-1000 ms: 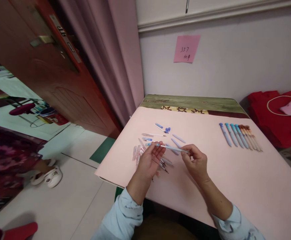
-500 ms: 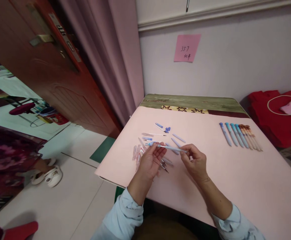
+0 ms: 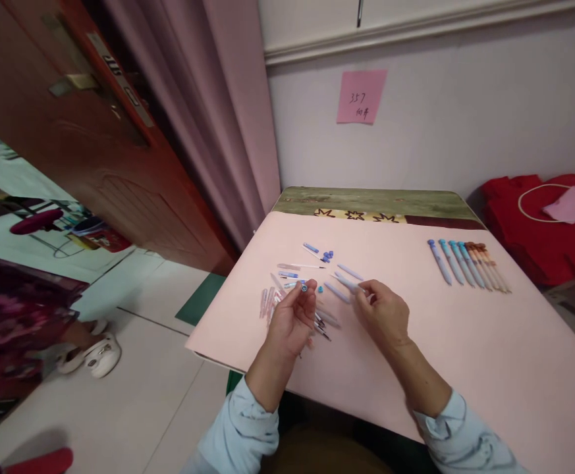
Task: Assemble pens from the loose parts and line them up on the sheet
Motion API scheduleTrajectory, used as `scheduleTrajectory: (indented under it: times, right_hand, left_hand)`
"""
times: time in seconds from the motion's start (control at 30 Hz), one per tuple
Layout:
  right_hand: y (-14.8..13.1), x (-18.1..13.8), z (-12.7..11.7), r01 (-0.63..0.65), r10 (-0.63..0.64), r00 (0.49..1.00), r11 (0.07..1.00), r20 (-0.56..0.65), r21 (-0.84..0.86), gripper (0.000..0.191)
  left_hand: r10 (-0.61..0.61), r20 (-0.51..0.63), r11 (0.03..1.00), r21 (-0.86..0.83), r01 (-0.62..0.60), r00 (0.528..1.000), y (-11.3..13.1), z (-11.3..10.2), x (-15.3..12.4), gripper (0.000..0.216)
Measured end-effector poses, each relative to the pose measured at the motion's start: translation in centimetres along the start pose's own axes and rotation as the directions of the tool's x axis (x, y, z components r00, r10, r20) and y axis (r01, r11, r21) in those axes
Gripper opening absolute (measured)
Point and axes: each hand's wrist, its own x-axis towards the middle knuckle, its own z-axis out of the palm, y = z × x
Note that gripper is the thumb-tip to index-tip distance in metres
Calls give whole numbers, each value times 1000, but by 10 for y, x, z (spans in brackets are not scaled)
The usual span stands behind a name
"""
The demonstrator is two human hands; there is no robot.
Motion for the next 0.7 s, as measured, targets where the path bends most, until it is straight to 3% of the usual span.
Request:
scheduleTrajectory:
  times: [0.1,0.2,0.33,0.47,0.57,0.7]
  right_hand:
    - [3,0,3,21,-11,996,994,85,-111,16]
    - [6,1,5,57,-46,994,991,97,-118,17]
    - [0,-2,1,164,-162,986,978,-31,127,22]
    - [-13,-11,-8,370,-336,929,854,-155,367,17]
    - [-20,-16,-10,453,-447,886,779,-123,433,14]
    - [-19,-17,-7,520,-533,842,762,-82,386,18]
  left_hand:
    - [-9,14,1000,16,8,1000,0,1,-3,17]
    - [-7,26,999,43,6,1000,-2,0,-3,16]
    - [26,50,994,103,-31,998,-11,-5,1,14]
    - [-4,66,988,156,-7,998,-27,-10,7,10]
    - [-4,90,985,171,-12,996,-38,-12,11,9]
    - [4,98,986,168,-21,995,-48,-10,15,9]
